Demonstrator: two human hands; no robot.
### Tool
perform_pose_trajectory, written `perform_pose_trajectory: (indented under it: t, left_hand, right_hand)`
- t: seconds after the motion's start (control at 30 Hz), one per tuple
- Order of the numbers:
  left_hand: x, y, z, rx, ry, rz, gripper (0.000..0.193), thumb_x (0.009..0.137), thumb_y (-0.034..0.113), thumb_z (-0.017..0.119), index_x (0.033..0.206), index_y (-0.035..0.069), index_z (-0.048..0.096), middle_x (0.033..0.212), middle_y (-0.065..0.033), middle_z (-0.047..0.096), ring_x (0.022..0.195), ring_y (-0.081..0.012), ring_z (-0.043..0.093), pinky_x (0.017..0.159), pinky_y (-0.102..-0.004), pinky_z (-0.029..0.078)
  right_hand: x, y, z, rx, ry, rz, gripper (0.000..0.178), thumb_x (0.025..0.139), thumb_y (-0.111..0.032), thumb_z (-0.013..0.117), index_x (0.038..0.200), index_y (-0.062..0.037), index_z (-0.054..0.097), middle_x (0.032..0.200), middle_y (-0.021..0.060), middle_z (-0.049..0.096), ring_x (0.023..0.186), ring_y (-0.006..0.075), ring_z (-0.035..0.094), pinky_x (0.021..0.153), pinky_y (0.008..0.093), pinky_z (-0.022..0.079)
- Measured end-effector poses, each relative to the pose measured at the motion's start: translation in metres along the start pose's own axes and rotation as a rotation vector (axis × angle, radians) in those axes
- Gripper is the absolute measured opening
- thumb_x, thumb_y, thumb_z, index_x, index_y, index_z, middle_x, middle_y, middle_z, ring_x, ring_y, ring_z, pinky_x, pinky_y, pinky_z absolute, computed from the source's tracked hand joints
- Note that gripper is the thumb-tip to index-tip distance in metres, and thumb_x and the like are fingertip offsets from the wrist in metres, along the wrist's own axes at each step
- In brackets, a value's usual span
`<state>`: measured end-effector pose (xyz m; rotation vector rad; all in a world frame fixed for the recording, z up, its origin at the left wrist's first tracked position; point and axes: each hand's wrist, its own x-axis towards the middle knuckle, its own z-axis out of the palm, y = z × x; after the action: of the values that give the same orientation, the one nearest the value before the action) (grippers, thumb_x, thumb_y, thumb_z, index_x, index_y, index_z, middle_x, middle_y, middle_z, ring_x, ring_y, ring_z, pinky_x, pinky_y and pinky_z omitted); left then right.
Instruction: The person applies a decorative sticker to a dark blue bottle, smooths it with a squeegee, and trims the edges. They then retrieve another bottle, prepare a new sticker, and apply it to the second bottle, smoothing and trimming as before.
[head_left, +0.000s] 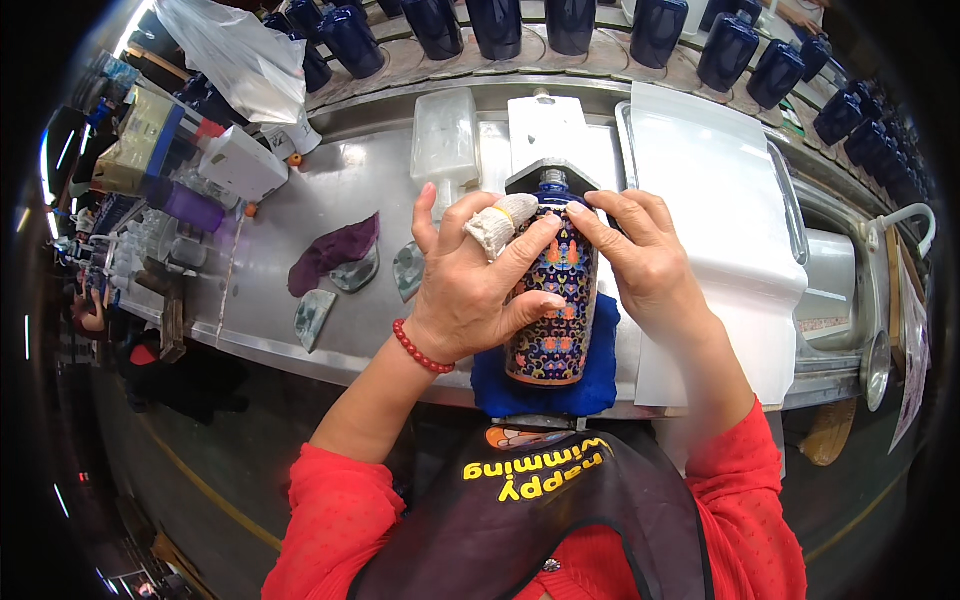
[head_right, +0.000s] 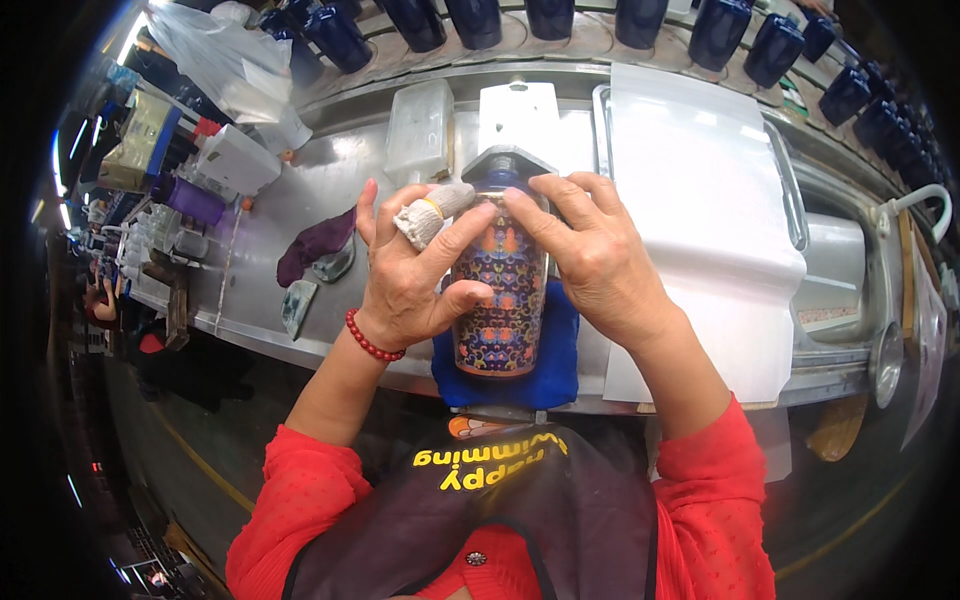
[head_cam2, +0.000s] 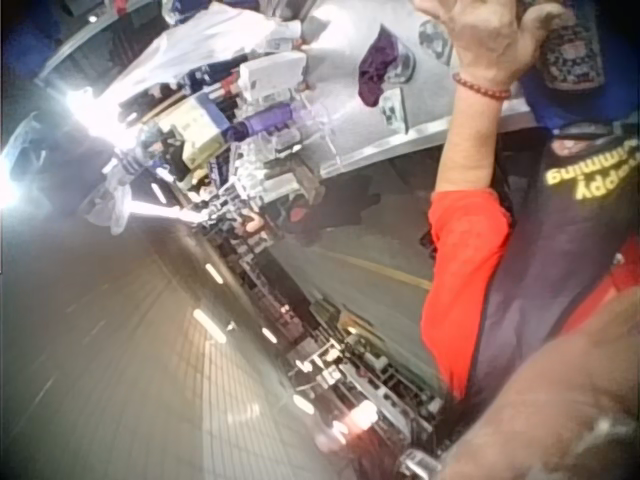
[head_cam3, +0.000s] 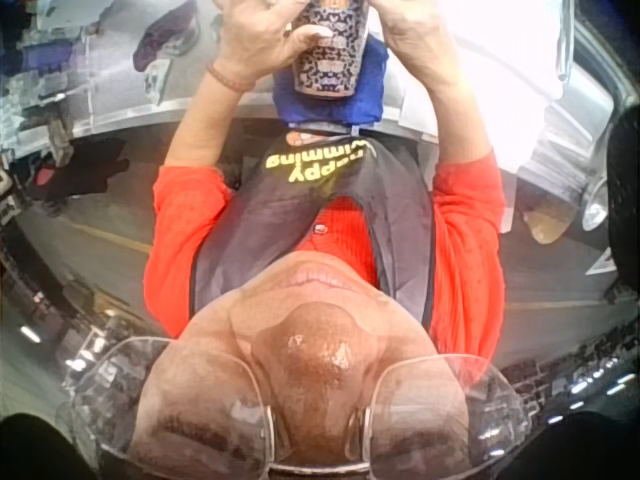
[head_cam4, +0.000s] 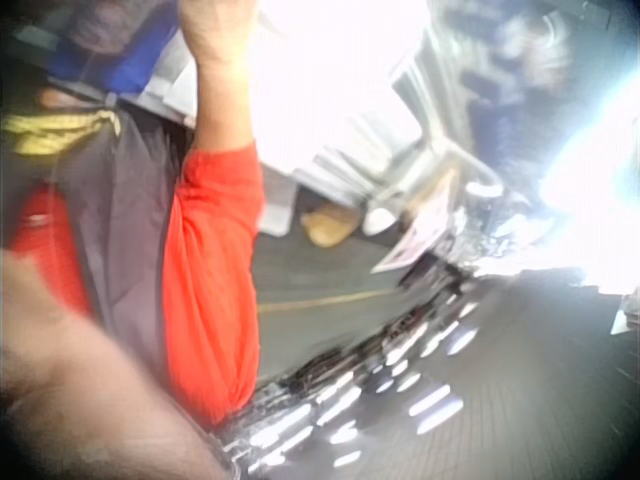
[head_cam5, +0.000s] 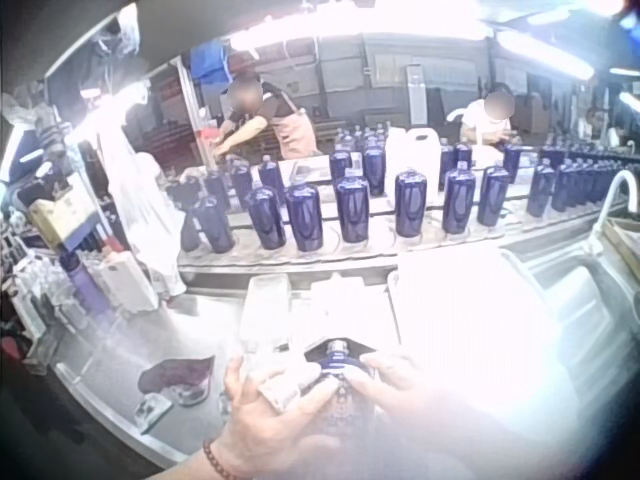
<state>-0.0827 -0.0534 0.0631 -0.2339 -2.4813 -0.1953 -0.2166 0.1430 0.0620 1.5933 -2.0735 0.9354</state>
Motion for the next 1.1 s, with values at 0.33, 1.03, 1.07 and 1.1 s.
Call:
perform_pose_trajectory:
  t: [0.33, 1.03, 1.07, 1.1]
  left_hand:
    - [0.001, -0.001, 0.002, 0.007, -0.017, -0.035, 0.071, 0.095, 0.07, 0.048, 0.135, 0.015, 0.067, 0.126, -0.0105, 0.067, 0.127, -0.0316, 0.047, 0.12, -0.0559, 0.009]
    - [0.005, 0.002, 0.004, -0.048, -0.027, -0.042, 0.07, 0.094, 0.068, 0.051, 0.135, 0.013, 0.064, 0.125, -0.0112, 0.065, 0.13, -0.0311, 0.044, 0.117, -0.0636, 0.006]
    - [0.005, 0.002, 0.004, -0.05, -0.026, -0.043, 0.07, 0.094, 0.068, 0.051, 0.135, 0.013, 0.064, 0.125, -0.0112, 0.065, 0.13, -0.0311, 0.044, 0.117, -0.0635, 0.005]
    - [0.005, 0.002, 0.004, -0.051, -0.025, -0.045, 0.07, 0.094, 0.068, 0.052, 0.135, 0.013, 0.064, 0.125, -0.0112, 0.065, 0.13, -0.0311, 0.044, 0.117, -0.0635, 0.005]
  right_hand:
    - [0.0, -0.002, 0.001, 0.003, 0.007, 0.004, 0.063, 0.068, 0.014, 0.062, 0.128, -0.0065, 0.067, 0.117, 0.0152, 0.064, 0.108, 0.0356, 0.06, 0.095, 0.0442, 0.051]
    - [-0.009, 0.004, 0.004, 0.05, 0.019, 0.034, 0.061, 0.073, 0.015, 0.06, 0.132, -0.0007, 0.062, 0.118, 0.0177, 0.065, 0.107, 0.0376, 0.06, 0.096, 0.045, 0.05]
    - [-0.01, 0.004, 0.005, 0.052, 0.024, 0.026, 0.061, 0.072, 0.015, 0.061, 0.131, -0.0012, 0.062, 0.118, 0.0177, 0.064, 0.108, 0.0377, 0.06, 0.096, 0.0453, 0.05]
    - [-0.011, 0.004, 0.005, 0.049, 0.02, 0.03, 0.061, 0.072, 0.014, 0.061, 0.131, -0.0017, 0.063, 0.118, 0.0177, 0.064, 0.108, 0.0377, 0.06, 0.096, 0.0455, 0.05]
